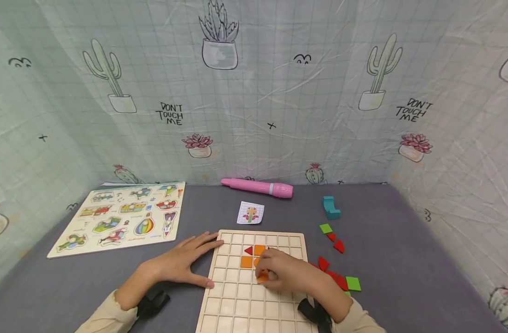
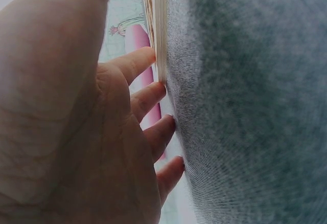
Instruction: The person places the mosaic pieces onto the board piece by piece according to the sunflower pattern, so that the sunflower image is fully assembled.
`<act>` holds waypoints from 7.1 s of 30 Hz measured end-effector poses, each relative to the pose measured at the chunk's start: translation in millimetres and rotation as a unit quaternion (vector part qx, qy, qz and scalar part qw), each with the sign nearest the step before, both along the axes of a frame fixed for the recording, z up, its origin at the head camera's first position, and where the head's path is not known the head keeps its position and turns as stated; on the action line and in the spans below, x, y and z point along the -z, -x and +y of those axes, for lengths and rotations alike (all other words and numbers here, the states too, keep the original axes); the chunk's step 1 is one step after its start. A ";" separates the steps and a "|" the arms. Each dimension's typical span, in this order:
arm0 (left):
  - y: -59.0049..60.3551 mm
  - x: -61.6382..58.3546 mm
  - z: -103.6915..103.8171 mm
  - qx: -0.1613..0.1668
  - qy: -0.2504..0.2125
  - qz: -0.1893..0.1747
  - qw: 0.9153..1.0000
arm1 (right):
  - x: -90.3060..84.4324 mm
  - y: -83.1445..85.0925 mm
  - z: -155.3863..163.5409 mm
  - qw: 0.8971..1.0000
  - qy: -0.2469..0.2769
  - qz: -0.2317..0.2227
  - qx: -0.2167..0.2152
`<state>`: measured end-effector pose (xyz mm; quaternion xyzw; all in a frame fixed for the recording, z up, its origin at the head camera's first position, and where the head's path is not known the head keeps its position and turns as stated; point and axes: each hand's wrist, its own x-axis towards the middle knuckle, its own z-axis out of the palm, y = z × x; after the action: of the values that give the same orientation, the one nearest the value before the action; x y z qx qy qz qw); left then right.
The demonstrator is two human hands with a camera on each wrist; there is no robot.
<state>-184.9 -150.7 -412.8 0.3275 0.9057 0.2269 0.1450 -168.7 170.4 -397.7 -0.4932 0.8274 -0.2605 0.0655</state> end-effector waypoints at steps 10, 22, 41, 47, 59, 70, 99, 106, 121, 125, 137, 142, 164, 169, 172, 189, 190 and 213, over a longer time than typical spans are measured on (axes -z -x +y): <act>-0.7 -0.6 -0.2 0.002 0.000 0.003 1.000 | 0.0 -1.0 -0.6 1.000 -0.019 -0.006 0.013; 0.3 0.4 1.1 -0.007 0.005 -0.007 1.000 | -5.3 -2.5 -10.3 0.998 -0.041 -0.026 0.042; 1.2 1.5 0.4 0.000 -0.001 -0.003 1.000 | -4.7 0.0 6.7 0.998 -0.015 -0.033 0.052; 0.6 1.2 0.1 0.000 -0.001 -0.005 1.000 | -9.4 2.9 24.7 0.996 -0.015 -0.045 0.076; -1.3 0.1 -0.5 0.000 -0.003 -0.005 1.000 | -11.4 17.0 65.7 0.992 0.017 -0.031 0.120; 0.0 1.3 -0.8 0.004 -0.002 -0.002 1.000 | 4.7 33.0 105.1 0.988 0.053 0.023 0.142; -0.4 0.8 -0.6 0.001 -0.004 -0.005 1.000 | 14.2 40.7 129.3 0.976 0.008 0.033 0.213; -0.3 0.8 -0.7 0.000 -0.004 -0.003 1.000 | 15.3 41.1 126.8 0.972 0.014 0.030 0.234; -1.1 -2.0 0.4 -0.001 -0.003 -0.006 1.000 | 9.1 37.1 116.3 0.966 -0.002 0.010 0.258; -1.3 -2.2 0.6 0.000 -0.003 -0.007 1.000 | 5.4 35.4 112.5 0.970 0.007 0.009 0.244; 0.0 -1.5 0.3 0.000 -0.001 -0.006 1.000 | -11.2 22.6 84.4 0.980 0.030 -0.017 0.195; -0.2 -0.8 0.0 -0.001 0.000 -0.007 1.000 | -11.4 18.3 71.7 0.986 0.035 -0.030 0.159; 0.5 -0.1 0.7 0.003 0.001 0.002 1.000 | -4.6 -3.5 26.4 0.994 0.012 -0.074 0.078; 0.4 0.2 0.3 0.004 0.001 0.002 1.000 | -1.1 -3.8 21.7 0.994 0.013 -0.083 0.068; 0.3 0.3 0.1 0.004 0.001 0.003 1.000 | -1.1 -4.1 21.8 0.994 0.008 -0.080 0.067; 0.9 2.4 0.7 0.002 -0.003 -0.014 1.000 | -1.5 -1.7 15.6 0.996 -0.022 -0.050 0.066; 0.7 2.2 0.8 0.002 -0.003 -0.014 1.000 | -1.5 -1.8 15.4 0.996 -0.023 -0.050 0.068; 1.2 -0.1 -0.2 -0.005 -0.001 -0.019 1.000 | -12.2 3.4 33.6 0.994 -0.013 -0.063 0.092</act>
<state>-186.1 -151.0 -412.7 0.3186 0.9043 0.2347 0.1604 -172.2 204.0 -385.5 -0.3965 0.8668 -0.2856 0.0996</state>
